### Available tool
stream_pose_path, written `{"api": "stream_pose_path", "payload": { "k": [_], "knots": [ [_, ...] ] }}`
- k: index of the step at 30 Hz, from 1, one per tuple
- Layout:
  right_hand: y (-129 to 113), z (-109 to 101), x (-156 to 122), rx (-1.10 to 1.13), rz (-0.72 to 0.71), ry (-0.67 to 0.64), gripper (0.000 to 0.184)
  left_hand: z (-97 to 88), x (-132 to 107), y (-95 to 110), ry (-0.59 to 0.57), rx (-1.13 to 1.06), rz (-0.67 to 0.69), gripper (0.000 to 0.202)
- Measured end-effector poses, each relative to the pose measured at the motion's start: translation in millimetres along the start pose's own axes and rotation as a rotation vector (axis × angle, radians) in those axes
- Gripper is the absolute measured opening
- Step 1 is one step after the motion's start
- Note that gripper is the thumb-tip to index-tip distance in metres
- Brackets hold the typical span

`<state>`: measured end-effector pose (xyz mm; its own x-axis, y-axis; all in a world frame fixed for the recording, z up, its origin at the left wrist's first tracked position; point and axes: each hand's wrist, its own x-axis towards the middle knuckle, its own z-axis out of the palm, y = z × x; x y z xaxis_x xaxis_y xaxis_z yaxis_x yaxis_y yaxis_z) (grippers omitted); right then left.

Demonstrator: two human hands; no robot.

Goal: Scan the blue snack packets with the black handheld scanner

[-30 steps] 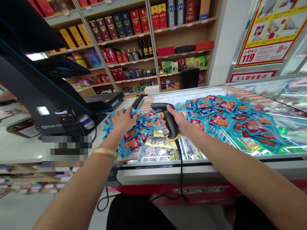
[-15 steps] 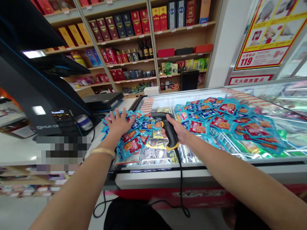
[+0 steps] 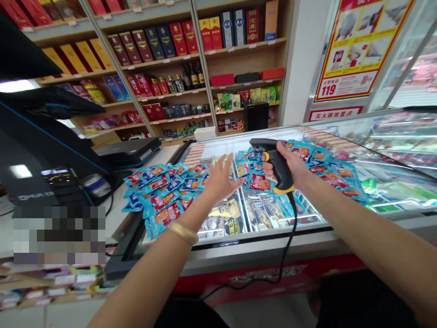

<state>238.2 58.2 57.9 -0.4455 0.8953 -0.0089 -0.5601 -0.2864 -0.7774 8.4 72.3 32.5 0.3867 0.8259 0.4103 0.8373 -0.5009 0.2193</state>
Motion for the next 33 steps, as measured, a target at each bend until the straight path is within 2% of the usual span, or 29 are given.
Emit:
{"api": "stream_pose_path", "payload": {
  "k": [3, 6, 12, 17, 21, 25, 27, 29, 33],
  "knots": [
    [-11.8, -21.8, -13.0, -0.013, -0.015, 0.054, 0.046, 25.7, 4.8, 30.0, -0.150, -0.076, 0.092, 0.091],
    [-10.5, -31.8, -18.6, 0.010, -0.037, 0.087, 0.048, 40.7, 7.5, 44.8, -0.215, -0.069, 0.113, 0.098],
    [0.6, -31.3, -17.2, 0.062, -0.027, 0.100, 0.046, 48.3, 5.6, 44.9, -0.207, -0.085, 0.151, 0.085],
    [1.8, -31.6, -17.3, 0.067, -0.029, 0.080, 0.046, 47.7, 0.8, 37.1, -0.133, -0.209, 0.137, 0.069],
    [2.3, -33.5, -18.7, 0.049, -0.061, 0.049, 0.046, 50.0, 2.7, 28.6, 0.005, -0.429, 0.031, 0.054],
    [3.4, -34.1, -20.8, 0.042, -0.070, 0.016, 0.045, 48.9, 6.6, 24.0, 0.150, -0.920, -0.196, 0.045],
    [4.7, -33.1, -22.2, 0.039, -0.059, 0.009, 0.044, 44.8, 6.7, 24.8, 0.162, -1.195, -0.344, 0.046],
    [6.8, -31.3, -23.2, 0.025, -0.044, 0.008, 0.043, 39.4, 5.7, 26.9, 0.150, -1.371, -0.458, 0.041],
    [12.4, -27.5, -23.9, -0.020, 0.020, -0.007, 0.043, 33.1, 3.8, 30.8, 0.104, -1.427, -0.521, 0.026]
  ]
}}
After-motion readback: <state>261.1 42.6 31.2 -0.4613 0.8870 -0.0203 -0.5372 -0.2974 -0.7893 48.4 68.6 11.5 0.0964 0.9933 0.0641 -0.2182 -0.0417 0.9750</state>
